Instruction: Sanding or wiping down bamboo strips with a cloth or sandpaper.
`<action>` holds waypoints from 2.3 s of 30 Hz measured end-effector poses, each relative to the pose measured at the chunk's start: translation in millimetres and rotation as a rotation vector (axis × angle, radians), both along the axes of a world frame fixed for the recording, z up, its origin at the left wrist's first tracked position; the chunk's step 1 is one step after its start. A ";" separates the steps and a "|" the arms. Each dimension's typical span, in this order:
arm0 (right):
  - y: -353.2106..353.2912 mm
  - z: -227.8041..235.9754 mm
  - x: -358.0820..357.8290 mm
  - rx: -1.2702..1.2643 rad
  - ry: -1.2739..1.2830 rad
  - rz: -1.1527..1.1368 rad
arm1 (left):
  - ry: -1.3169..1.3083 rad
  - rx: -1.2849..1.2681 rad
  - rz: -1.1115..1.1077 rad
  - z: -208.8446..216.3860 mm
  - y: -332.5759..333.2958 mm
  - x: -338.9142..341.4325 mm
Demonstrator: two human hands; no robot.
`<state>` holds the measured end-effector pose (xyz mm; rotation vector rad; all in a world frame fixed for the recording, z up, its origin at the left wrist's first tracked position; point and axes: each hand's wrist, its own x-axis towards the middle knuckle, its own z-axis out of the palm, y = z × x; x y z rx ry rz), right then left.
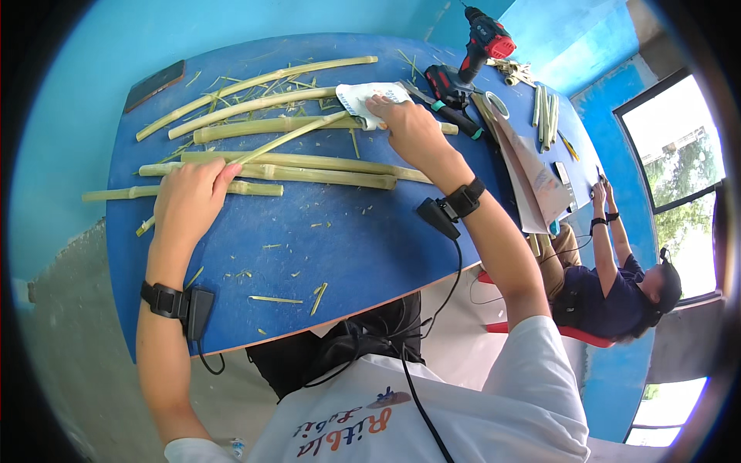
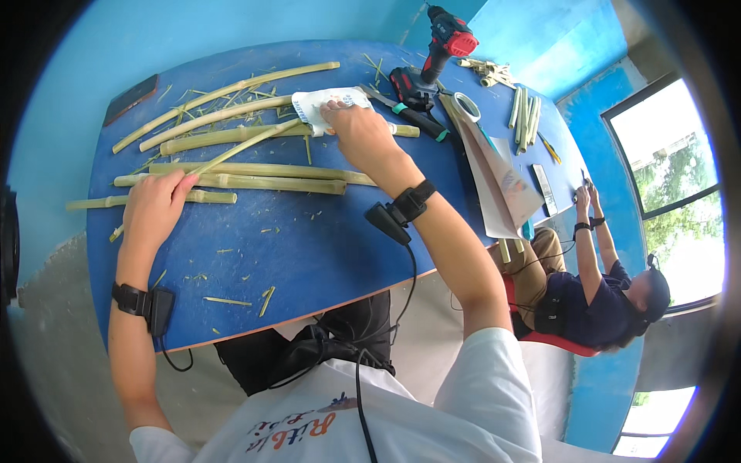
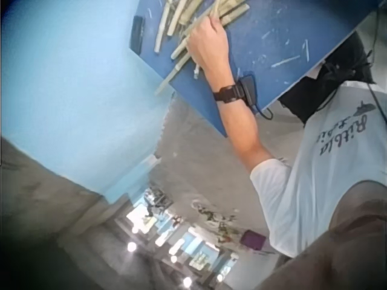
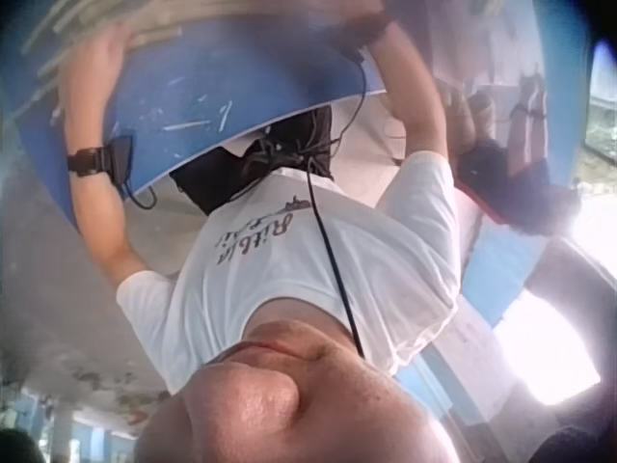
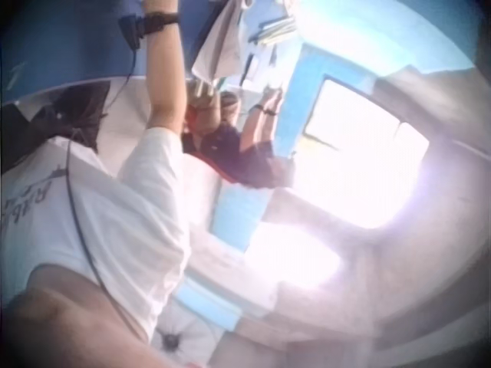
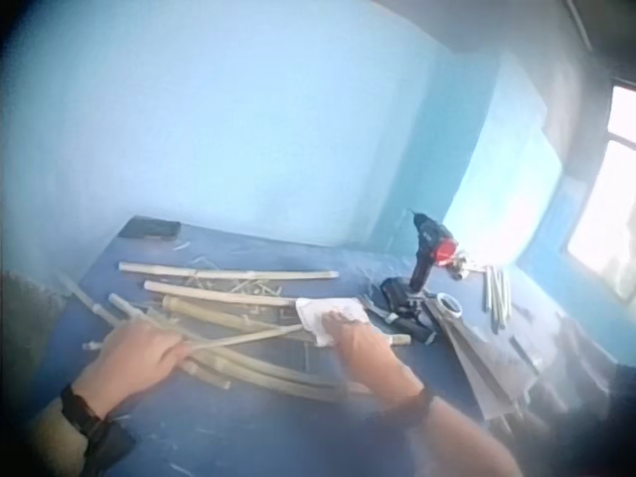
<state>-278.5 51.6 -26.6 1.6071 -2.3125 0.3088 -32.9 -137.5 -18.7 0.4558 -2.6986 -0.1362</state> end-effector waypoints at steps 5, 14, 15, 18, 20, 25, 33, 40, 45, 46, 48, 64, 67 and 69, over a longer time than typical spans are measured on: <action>-31.7 -3.2 56.0 0.076 -0.072 0.193 | 0.005 0.020 0.003 2.1 0.5 1.6; 0.6 -11.7 -17.7 -0.010 0.079 0.017 | 0.057 0.081 -0.009 4.9 -0.3 -0.1; 1.6 -14.1 -17.3 -0.005 0.090 0.013 | 0.032 0.078 0.004 6.3 0.6 -0.5; -27.7 -4.5 34.7 0.168 -0.113 0.031 | 0.000 0.071 0.018 3.5 -1.5 -0.6; -45.6 -11.4 68.1 -0.001 0.080 0.218 | -0.004 0.071 0.026 4.3 -4.3 3.2; -30.8 27.7 53.6 0.364 -0.206 -0.096 | -0.002 0.112 0.017 6.5 -7.1 9.1; -45.5 -24.7 66.5 -0.293 0.382 0.386 | -0.002 0.046 -0.021 2.9 -7.8 4.7; -13.6 -9.8 18.4 0.070 0.130 0.119 | 0.055 0.018 -0.045 3.4 -7.0 6.3; -34.8 -22.0 64.6 0.056 0.355 0.164 | -0.042 -0.026 0.002 3.2 -2.6 -2.3; -41.3 -19.9 76.1 0.014 0.296 0.191 | -0.045 -0.041 0.008 2.8 -4.0 -0.6; -42.3 -3.2 83.5 0.089 0.161 0.176 | -0.056 -0.034 0.008 3.4 -9.6 6.1; -22.5 16.0 23.6 0.190 -0.119 -0.021 | -0.069 -0.030 0.007 4.0 -10.3 8.8; -12.3 1.2 10.3 0.027 0.091 0.127 | -0.047 -0.031 -0.004 1.7 -8.3 0.2; -31.1 -7.6 47.6 0.071 0.109 0.237 | -0.040 -0.063 -0.002 0.6 -10.2 3.8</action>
